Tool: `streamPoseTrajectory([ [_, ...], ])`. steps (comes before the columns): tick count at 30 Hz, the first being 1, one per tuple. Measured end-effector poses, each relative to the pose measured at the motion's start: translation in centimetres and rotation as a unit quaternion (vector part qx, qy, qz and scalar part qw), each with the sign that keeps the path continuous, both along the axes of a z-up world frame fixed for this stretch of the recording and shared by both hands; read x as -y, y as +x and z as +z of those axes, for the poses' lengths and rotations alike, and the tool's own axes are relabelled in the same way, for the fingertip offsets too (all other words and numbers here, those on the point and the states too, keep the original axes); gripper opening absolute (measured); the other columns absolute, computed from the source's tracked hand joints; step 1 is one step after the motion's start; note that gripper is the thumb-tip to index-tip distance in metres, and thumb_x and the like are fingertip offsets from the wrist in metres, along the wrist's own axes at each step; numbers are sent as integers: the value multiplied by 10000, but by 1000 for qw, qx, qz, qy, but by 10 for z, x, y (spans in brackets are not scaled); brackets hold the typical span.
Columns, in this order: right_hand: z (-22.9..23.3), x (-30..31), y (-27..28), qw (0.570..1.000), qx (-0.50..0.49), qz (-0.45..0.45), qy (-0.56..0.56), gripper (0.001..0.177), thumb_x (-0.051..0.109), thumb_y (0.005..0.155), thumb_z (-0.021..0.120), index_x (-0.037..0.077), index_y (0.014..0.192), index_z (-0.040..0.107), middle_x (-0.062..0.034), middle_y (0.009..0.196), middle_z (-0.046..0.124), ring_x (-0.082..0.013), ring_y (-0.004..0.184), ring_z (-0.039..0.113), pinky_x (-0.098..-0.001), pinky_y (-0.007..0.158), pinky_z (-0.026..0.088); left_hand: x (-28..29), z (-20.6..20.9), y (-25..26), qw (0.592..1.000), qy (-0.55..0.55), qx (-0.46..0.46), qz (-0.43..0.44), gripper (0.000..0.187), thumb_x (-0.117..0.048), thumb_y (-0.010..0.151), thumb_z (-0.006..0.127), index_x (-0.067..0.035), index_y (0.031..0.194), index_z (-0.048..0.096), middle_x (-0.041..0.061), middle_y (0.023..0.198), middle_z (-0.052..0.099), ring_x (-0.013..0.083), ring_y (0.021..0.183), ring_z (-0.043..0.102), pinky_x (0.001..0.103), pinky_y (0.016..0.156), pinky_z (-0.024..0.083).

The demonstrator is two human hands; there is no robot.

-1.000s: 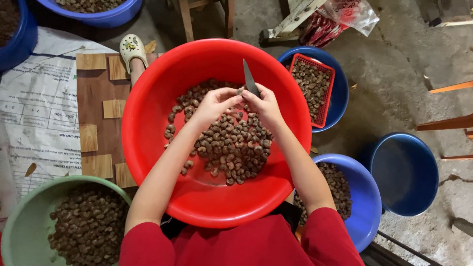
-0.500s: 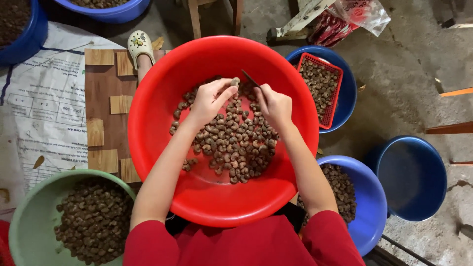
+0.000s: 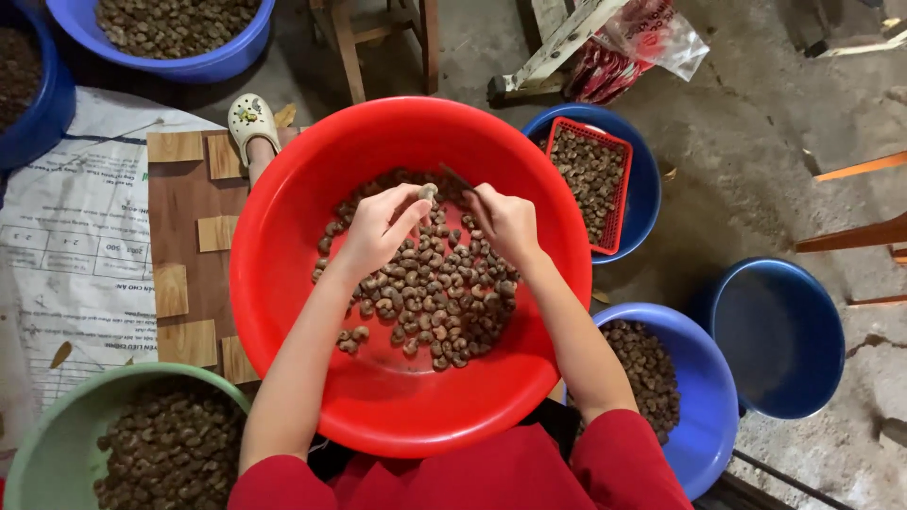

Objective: A person sits on the floor and uses a small knife to peel or crack nuts in a large red bowl, surrounded by other containers of nuts.

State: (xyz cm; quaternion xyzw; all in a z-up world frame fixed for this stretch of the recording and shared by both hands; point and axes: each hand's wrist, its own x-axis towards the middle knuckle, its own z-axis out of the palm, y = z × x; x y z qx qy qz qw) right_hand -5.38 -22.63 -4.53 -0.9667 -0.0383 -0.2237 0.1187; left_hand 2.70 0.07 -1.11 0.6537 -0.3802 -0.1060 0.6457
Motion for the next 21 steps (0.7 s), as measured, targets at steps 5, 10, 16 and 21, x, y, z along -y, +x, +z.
streamPoseTrajectory([
  [5,-11,-7,-1,993,-24,34,110,234,328,1065,565,189,877,563,19,539,603,-300,563,655,-392,587,546,6,-2,1,1000,-14,-1,13,234,-154,1108,512,-1,1117,688,88,779,701,175,620,710,284,535,570],
  [10,8,-3,0,983,-45,25,176,253,351,1095,516,188,910,569,-68,563,588,-351,579,644,-402,559,509,-3,28,-6,993,60,103,25,247,-200,1083,584,13,1122,704,143,875,743,283,759,739,359,628,598],
  [16,7,-20,1,869,-73,61,485,162,192,990,702,139,845,653,6,508,598,-80,431,575,-217,437,452,8,1,-11,920,174,343,78,219,-213,1008,695,-31,1126,726,122,957,759,270,873,747,340,706,604],
  [21,12,-14,-1,828,-96,56,549,122,187,975,731,126,875,697,20,602,610,-41,584,555,-232,488,453,12,-1,-18,966,133,198,95,295,-246,988,731,-88,1236,707,119,1044,766,299,880,748,374,707,612],
])
